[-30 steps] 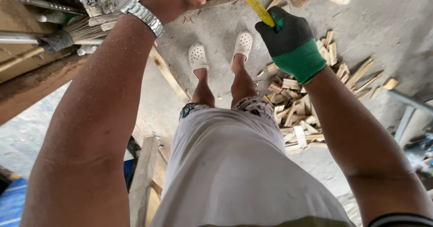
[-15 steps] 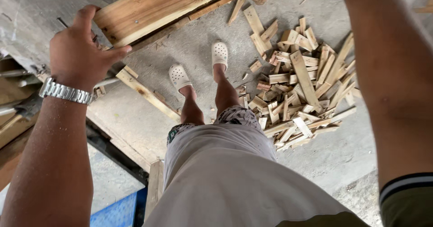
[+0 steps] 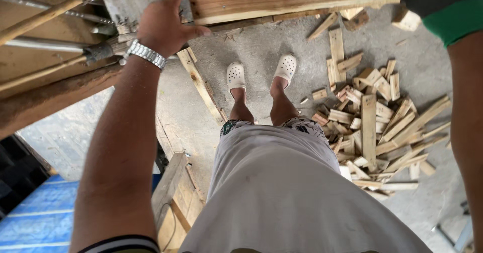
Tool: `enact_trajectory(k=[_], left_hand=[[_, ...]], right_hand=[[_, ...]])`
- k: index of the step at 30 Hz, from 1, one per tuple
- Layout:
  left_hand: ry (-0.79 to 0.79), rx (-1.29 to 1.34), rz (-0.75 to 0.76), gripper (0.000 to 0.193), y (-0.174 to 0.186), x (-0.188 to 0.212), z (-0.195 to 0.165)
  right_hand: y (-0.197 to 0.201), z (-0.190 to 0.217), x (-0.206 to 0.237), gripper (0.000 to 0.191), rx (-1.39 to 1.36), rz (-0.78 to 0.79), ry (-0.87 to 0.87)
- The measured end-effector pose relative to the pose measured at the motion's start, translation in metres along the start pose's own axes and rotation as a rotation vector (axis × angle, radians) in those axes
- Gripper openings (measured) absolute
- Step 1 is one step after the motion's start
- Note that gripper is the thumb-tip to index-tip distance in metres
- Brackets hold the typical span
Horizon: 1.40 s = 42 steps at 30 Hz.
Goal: The person assembles small wooden blocks into a larger structure using a hammer and nails. They pick up blocks, align them, and hammer nails to secure them together, repeating the process to build the structure.
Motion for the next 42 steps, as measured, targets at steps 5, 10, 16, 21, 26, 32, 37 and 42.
enact_trajectory(k=[5,10,16,21,26,32,37,42], left_hand=[[0.829,1.358,-0.321,0.034,-0.054,0.081,0.064],[0.714,2.103,-0.165,0.013,-0.135,0.187,0.034],[0.672,2.108,-0.159,0.018,-0.155,0.222,-0.017],[0.466,2.225,-0.069,0.038,-0.125,0.214,-0.046],[0.327,2.262,0.025,0.035,-0.110,0.203,-0.059],[0.350,2.297,0.065,0.017,-0.113,0.193,-0.062],[0.468,2.306,0.264,0.009,-0.127,0.188,-0.076],[0.465,2.339,0.328,0.008,-0.137,0.179,-0.075]], right_hand=[[0.025,0.001,0.010,0.101,-0.062,-0.174,0.128],[0.025,0.021,0.057,0.103,-0.445,-0.572,0.366],[-0.026,0.068,0.110,0.080,-0.612,-0.354,0.298],[-0.051,0.119,0.139,0.073,-0.604,-0.102,0.365],[-0.053,0.149,0.160,0.061,-0.657,-0.082,0.460],[-0.051,0.179,0.169,0.044,-0.759,0.007,0.304],[-0.036,0.247,0.167,0.027,-1.009,0.032,0.329],[-0.019,0.319,0.147,0.021,-1.065,0.044,0.285]])
Point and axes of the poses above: each hand's wrist, its own x-axis away from the middle knuckle, its own y-axis out of the back of the hand, z = x × y, the point moved 6 cm from there along -x, towards the middle knuckle, and after that the axes turned 6 degrees about y, right-handed, at the moved point
